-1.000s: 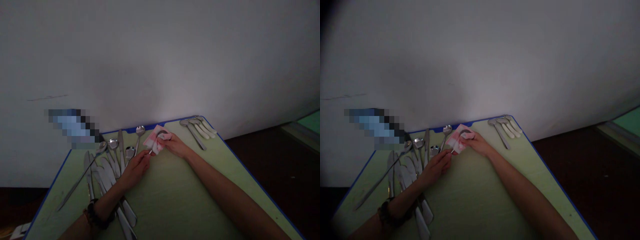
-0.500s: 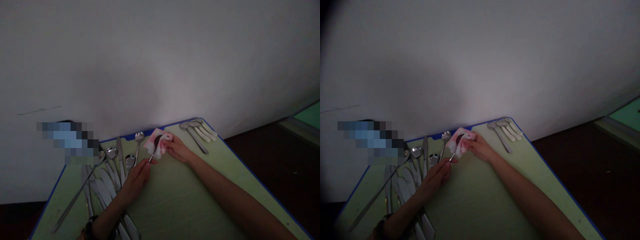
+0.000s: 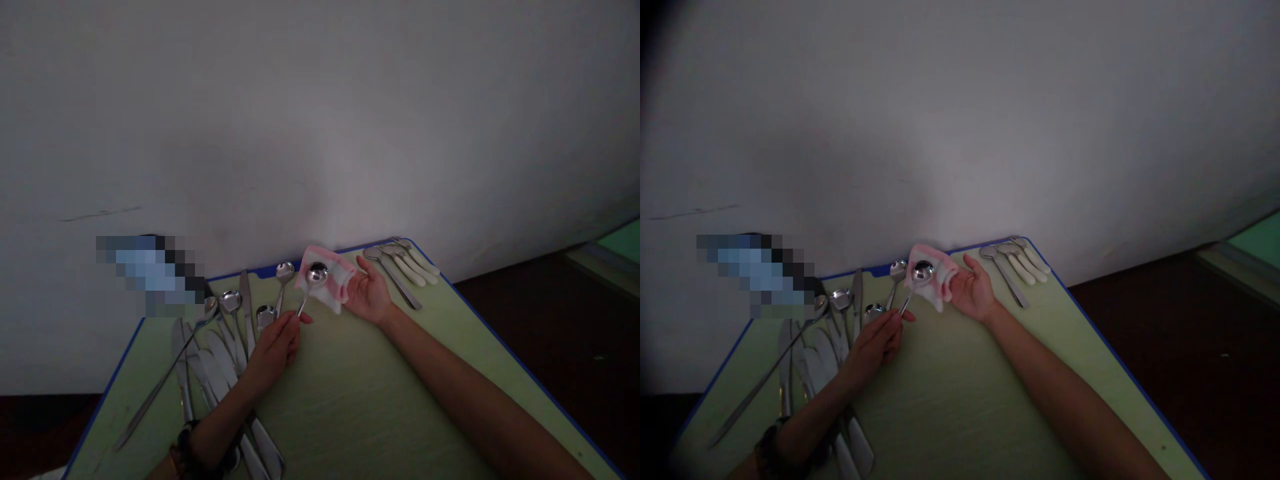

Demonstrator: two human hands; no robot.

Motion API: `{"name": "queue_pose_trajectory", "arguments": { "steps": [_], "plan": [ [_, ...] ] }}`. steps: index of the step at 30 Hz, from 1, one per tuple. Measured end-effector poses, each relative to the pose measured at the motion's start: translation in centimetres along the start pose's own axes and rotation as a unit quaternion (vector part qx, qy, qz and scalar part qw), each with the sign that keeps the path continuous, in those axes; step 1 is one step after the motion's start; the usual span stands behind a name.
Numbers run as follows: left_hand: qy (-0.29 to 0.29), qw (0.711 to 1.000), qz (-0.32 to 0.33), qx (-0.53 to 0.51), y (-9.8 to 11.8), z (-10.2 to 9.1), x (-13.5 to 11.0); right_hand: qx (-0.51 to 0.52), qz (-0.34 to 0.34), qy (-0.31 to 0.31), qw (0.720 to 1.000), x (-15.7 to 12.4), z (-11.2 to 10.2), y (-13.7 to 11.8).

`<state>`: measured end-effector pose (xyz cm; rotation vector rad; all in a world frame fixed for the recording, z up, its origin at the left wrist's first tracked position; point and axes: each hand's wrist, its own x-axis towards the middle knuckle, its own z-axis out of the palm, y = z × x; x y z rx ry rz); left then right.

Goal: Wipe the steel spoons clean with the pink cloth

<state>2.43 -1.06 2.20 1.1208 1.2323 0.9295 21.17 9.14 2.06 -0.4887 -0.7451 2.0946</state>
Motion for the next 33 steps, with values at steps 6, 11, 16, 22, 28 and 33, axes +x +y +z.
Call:
{"name": "queue_pose_trajectory", "arguments": {
  "steps": [6, 11, 16, 22, 28, 33],
  "plan": [
    [-0.03, 0.996, 0.015, 0.083, -0.1, 0.1, -0.4, -0.119, -0.088, 0.04, 0.988, 0.2, 0.2, 1.3],
    [-0.044, 0.984, 0.034, 0.168, -0.5, 0.0, -0.4, -0.233, -0.081, 0.049, 0.968, 0.0, 0.6, 1.2],
    [-0.051, 0.981, 0.036, 0.186, -0.3, 0.0, -0.5, -0.355, -0.106, 0.05, 0.928, 0.0, 0.3, 0.6],
    [-0.03, 0.987, 0.02, 0.159, -0.4, 0.1, -0.3, -0.491, -0.157, 0.098, 0.851, -0.1, 0.6, 1.1],
    [-0.031, 0.989, 0.025, 0.144, -0.3, 0.2, -0.1, -0.38, -0.172, 0.216, 0.883, -0.3, 2.4, 3.6],
    [-0.034, 0.986, 0.045, 0.159, -0.1, 0.4, -0.1, -0.264, -0.148, 0.236, 0.923, -0.6, 3.7, 5.7]
  ]
}}
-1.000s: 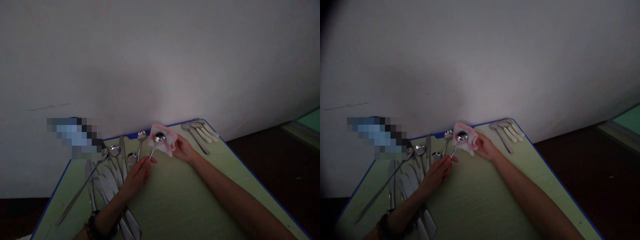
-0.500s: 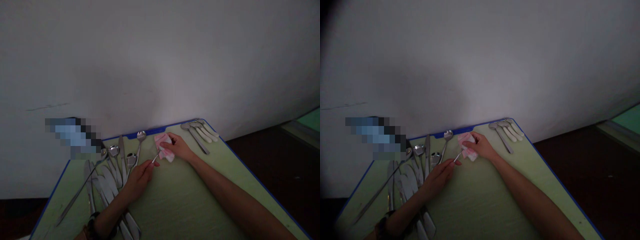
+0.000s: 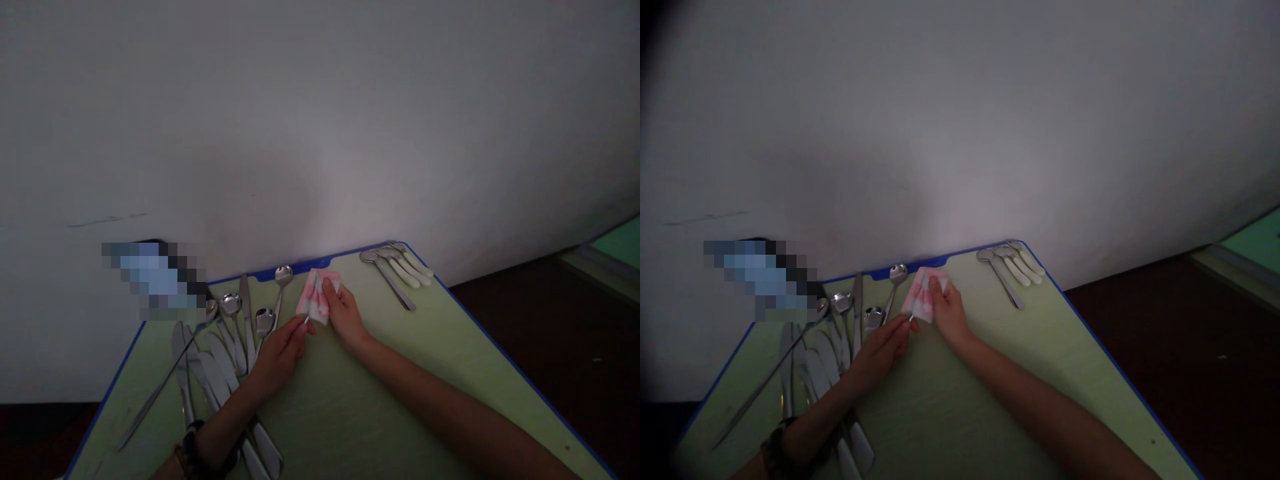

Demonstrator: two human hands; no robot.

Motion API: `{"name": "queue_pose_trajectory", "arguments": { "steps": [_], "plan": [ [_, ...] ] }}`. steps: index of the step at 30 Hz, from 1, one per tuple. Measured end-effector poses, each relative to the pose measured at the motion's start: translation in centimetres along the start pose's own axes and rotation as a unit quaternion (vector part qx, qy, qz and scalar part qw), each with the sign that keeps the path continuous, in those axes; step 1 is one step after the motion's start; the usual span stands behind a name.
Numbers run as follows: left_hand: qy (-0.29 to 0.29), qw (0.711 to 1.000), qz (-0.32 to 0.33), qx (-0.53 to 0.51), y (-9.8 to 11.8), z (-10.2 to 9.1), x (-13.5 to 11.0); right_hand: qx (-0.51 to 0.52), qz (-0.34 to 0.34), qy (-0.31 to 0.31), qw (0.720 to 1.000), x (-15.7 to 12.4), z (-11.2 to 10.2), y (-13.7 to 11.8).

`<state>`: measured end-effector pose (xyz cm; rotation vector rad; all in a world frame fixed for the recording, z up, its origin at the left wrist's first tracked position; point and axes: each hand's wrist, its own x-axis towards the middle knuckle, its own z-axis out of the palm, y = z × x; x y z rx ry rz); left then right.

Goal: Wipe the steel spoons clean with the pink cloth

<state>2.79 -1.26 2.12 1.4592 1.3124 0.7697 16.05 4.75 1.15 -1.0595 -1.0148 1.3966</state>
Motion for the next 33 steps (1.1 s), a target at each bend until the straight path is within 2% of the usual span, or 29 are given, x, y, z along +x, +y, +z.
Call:
{"name": "queue_pose_trajectory", "arguments": {
  "steps": [4, 9, 23, 33],
  "plan": [
    [0.024, 0.999, 0.006, 0.021, -0.3, 0.1, 0.0, 0.057, 0.043, -0.033, 0.997, -0.2, 0.5, 0.8],
    [0.039, 0.999, 0.004, 0.002, -1.0, 0.2, 0.1, 0.043, 0.029, -0.077, 0.996, 0.1, 0.4, 1.1],
    [0.015, 1.0, -0.009, 0.018, 0.2, -0.2, -0.1, -0.081, -0.089, -0.049, 0.991, 1.9, -1.8, -0.8],
    [0.012, 0.998, 0.012, 0.063, 0.4, -0.2, -0.4, -0.069, -0.071, -0.074, 0.992, 2.0, -2.0, -0.8]
  ]
}}
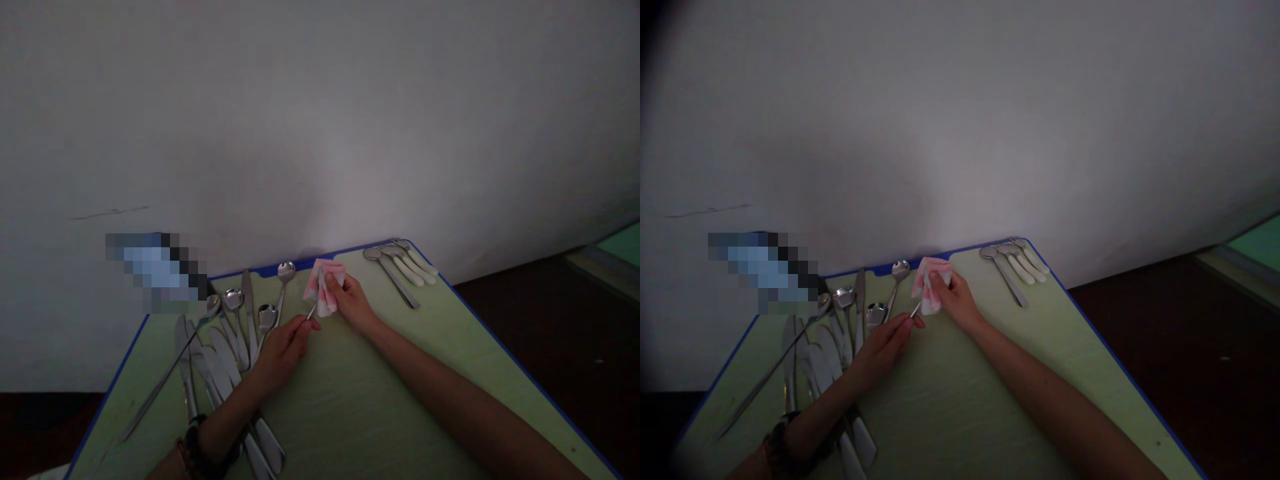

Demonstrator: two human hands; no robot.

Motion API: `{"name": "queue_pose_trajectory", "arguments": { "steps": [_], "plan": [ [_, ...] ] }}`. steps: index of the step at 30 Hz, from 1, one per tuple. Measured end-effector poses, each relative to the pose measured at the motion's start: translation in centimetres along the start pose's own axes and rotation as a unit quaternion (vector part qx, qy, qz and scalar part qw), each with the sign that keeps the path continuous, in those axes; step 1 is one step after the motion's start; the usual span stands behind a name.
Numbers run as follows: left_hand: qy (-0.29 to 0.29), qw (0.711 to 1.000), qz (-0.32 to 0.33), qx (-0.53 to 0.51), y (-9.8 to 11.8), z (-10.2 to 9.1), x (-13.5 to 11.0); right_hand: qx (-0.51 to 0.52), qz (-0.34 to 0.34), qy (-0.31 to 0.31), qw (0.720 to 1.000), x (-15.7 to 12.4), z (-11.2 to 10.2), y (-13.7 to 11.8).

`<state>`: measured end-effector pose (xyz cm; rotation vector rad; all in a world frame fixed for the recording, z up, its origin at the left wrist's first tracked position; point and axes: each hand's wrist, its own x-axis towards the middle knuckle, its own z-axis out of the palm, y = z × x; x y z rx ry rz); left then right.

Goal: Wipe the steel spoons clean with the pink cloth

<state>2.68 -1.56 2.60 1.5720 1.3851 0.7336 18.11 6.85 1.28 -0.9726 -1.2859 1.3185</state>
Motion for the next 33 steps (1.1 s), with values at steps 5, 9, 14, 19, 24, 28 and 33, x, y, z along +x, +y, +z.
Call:
{"name": "queue_pose_trajectory", "arguments": {
  "steps": [5, 9, 14, 19, 24, 28, 33],
  "plan": [
    [-0.001, 1.0, 0.0, 0.022, 0.38, 0.0, -0.09, 0.006, 0.03, -0.058, 0.998, 0.07, -0.44, -0.4],
    [-0.005, 1.0, -0.001, 0.021, 0.36, 0.0, -0.11, 0.03, 0.049, -0.088, 0.995, 0.2, -0.73, -0.28],
    [-0.009, 1.0, -0.01, 0.0, 0.16, 0.06, -0.07, 0.016, 0.051, -0.078, 0.995, 0.23, -0.8, -0.3],
    [-0.01, 1.0, -0.003, 0.001, 0.0, 0.07, -0.07, 0.014, 0.052, -0.078, 0.995, 0.15, -0.67, -0.4],
    [-0.005, 1.0, -0.001, 0.004, 0.04, 0.01, -0.05, 0.019, 0.058, -0.086, 0.994, 0.12, -0.58, -0.34],
    [-0.011, 1.0, -0.005, 0.002, 0.17, -0.04, -0.05, 0.014, 0.054, -0.09, 0.994, 0.07, -0.61, -0.48],
    [-0.008, 1.0, -0.008, -0.006, 0.14, -0.06, -0.06, 0.006, 0.037, -0.084, 0.996, 0.05, -0.67, -0.49]
  ]
}}
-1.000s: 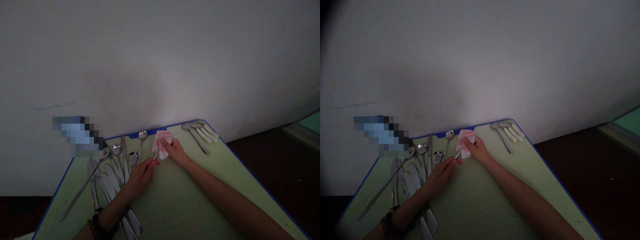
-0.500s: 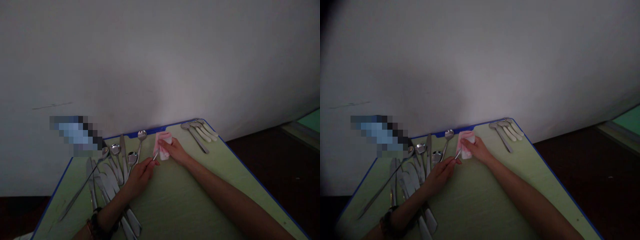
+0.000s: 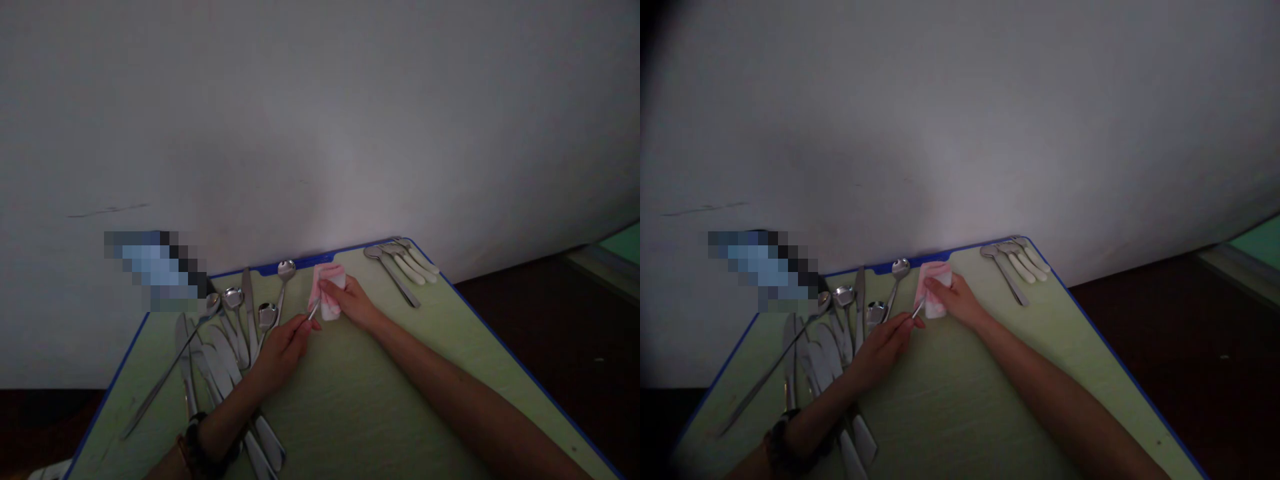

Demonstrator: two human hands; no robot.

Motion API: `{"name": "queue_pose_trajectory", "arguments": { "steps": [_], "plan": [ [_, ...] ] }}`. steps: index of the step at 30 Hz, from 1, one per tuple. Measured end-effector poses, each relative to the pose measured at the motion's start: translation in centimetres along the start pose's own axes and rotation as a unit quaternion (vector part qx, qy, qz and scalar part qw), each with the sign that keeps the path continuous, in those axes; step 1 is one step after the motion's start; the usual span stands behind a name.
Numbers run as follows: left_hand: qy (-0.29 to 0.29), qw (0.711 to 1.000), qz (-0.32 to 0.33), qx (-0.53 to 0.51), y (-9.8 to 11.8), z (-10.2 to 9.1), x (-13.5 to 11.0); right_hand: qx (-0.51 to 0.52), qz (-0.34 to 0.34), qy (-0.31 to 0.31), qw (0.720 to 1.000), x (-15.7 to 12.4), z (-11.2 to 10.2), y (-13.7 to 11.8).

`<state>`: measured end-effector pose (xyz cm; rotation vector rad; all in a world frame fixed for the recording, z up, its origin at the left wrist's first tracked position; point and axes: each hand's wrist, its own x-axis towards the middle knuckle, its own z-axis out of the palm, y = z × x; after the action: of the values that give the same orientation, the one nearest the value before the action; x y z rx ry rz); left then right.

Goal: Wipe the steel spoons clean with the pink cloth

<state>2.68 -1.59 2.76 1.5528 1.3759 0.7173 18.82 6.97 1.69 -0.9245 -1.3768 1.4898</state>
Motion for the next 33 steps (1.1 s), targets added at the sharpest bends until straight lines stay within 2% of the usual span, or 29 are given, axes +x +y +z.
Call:
{"name": "queue_pose_trajectory", "arguments": {
  "steps": [4, 8, 14, 17, 26, 33],
  "plan": [
    [0.001, 1.0, 0.002, -0.004, -0.13, -0.02, 0.01, 0.004, 0.007, 0.028, 1.0, 0.16, 0.09, 0.39],
    [0.004, 1.0, 0.0, 0.006, -0.04, -0.03, 0.07, 0.062, 0.031, 0.063, 0.996, 0.2, 0.39, 0.39],
    [0.0, 1.0, 0.006, 0.017, 0.13, 0.0, 0.1, 0.088, -0.006, 0.114, 0.99, 0.21, 0.66, 0.22],
    [0.001, 1.0, 0.012, 0.022, 0.05, 0.04, 0.03, 0.093, -0.01, 0.111, 0.989, 0.3, 0.63, 0.46],
    [0.0, 1.0, 0.013, -0.001, 0.03, 0.06, -0.02, 0.018, -0.018, 0.078, 0.997, -0.04, 0.56, 0.15],
    [-0.001, 1.0, 0.01, 0.01, -0.27, 0.07, 0.11, 0.009, -0.013, 0.092, 0.996, 0.15, 0.38, 0.42]
  ]
}}
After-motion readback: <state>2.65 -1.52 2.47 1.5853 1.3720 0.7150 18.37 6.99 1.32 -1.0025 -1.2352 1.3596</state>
